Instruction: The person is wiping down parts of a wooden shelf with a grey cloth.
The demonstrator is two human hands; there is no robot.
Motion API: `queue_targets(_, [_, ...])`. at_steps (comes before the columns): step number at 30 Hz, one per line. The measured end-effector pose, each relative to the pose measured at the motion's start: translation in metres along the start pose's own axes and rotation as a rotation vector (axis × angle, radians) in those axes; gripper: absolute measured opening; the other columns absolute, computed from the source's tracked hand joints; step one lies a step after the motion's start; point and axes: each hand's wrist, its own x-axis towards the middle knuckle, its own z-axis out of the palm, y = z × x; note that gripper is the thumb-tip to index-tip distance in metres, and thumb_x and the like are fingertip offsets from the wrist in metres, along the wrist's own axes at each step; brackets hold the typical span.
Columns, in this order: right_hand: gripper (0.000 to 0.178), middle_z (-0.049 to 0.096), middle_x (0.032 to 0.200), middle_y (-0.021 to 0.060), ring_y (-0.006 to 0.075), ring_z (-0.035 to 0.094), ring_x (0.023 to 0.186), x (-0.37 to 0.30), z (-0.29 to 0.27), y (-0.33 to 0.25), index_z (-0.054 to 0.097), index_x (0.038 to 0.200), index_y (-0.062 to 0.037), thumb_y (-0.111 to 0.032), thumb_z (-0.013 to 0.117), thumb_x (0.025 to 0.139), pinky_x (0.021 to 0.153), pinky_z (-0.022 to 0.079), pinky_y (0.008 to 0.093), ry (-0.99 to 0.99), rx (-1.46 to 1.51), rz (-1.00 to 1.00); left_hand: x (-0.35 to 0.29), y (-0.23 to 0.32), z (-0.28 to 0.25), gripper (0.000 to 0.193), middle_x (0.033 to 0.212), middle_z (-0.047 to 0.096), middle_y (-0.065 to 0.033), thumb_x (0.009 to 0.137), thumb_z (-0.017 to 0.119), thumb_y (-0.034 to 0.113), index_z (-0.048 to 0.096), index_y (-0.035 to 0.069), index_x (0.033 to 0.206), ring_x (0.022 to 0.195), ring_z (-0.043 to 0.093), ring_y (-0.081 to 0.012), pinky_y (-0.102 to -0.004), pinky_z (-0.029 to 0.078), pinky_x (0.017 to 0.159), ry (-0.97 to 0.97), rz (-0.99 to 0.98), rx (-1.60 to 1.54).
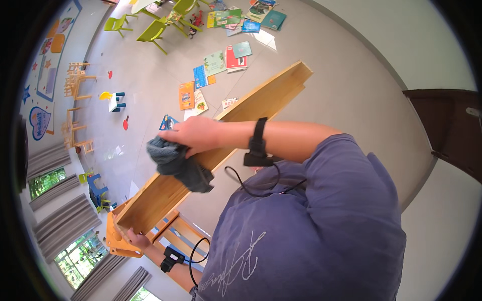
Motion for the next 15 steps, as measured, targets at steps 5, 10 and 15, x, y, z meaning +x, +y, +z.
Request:
queue_targets(5, [0.081,0.066,0.102,0.013,0.0363,0.065,0.094,-0.084,-0.06,0.109,0.047,0.139,-0.0156,-0.025,0.084,0.068,0.08,0.052,0.0437,0.019,-0.119,0.084,-0.012,-0.103,-0.049,0.044,0.126,0.059,-0.0104,0.095,0.049,0.02,0.056,-0.008,0.129,0.116,0.054,-0.021,-0.0348,0.042,0.1,0.132,-0.215,-0.061])
queue_targets(10, [0.079,0.069,0.1,0.0092,0.0332,0.068,0.087,-0.142,-0.073,0.137,0.055,0.132,-0.0169,-0.042,0.085,0.064,0.075,0.054,0.0426,0.139,-0.237,0.29,0.004,-0.077,-0.077,0.034,0.11,0.061,-0.0057,0.093,0.055,0.019,0.063,-0.004,0.117,0.103,0.055,-0.016,-0.03,0.043,0.09,0.041,-0.547,0.124])
queue_targets(15, [0.069,0.069,0.092,0.0078,0.0317,0.068,0.082,-0.141,-0.065,0.137,0.06,0.126,-0.0202,-0.047,0.083,0.066,0.073,0.054,0.0418,0.095,-0.241,0.229,0.011,0.004,-0.049,0.063,0.144,0.05,-0.0152,0.085,0.061,0.01,0.045,-0.004,0.144,0.132,0.046,-0.0292,-0.0424,0.034,0.113,-0.149,0.0,-0.116])
